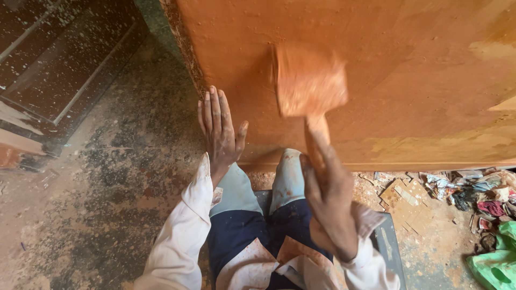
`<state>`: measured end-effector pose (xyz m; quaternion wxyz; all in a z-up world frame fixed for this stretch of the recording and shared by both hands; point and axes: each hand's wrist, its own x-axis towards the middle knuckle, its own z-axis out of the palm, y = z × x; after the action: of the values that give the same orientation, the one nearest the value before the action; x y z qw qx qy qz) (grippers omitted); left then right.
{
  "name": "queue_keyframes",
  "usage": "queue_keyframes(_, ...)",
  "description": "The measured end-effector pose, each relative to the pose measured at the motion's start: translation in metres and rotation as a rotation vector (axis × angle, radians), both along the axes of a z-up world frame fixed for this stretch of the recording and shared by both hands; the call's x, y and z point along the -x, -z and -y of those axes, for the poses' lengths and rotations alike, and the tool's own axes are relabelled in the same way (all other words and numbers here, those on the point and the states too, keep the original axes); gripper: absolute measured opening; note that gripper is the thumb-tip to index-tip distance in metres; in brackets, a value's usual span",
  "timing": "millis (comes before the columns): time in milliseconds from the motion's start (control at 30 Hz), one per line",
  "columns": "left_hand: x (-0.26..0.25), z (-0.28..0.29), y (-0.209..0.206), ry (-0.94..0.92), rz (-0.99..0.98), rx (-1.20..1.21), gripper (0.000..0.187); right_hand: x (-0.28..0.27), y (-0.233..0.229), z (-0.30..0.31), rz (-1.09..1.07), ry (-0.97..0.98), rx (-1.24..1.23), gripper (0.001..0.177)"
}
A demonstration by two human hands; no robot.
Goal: The person sits on a low stool and uses a wide brush to apply orange paint to a large wooden panel. The left hand rests on the panel for stability while the right hand makes repeated horizontal strokes. The person briefly dips the brush into a small container on the floor to reload paint, then resumes brushing.
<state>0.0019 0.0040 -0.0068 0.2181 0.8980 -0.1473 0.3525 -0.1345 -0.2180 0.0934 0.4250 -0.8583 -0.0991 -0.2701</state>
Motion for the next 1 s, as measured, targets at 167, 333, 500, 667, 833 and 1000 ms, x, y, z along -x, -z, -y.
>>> queue_keyframes(167,0.0,-0.008,0.002,-0.026,0.002,0.023,0.078,-0.003,-0.032,-0.022,0.083,-0.092,-0.123,0.06)
queue_keyframes(333,-0.002,-0.009,0.005,-0.043,0.005,0.053,0.078,-0.003,0.063,-0.041,-0.482,0.036,-0.244,0.058)
queue_keyframes(500,-0.006,-0.005,0.002,-0.035,0.034,0.052,0.079,0.014,0.145,-0.047,-0.562,-0.158,-0.431,0.067)
queue_keyframes(667,-0.004,-0.014,0.002,-0.047,0.005,0.047,0.08,0.013,0.12,-0.049,-0.449,-0.229,-0.382,0.068)
queue_keyframes(833,-0.007,-0.017,-0.003,-0.054,0.019,0.08,0.08,0.001,0.021,-0.04,-0.396,-0.167,-0.311,0.063)
queue_keyframes(1000,-0.002,-0.018,-0.001,-0.055,0.013,0.07,0.078,-0.004,-0.026,-0.04,-0.043,-0.246,-0.335,0.066)
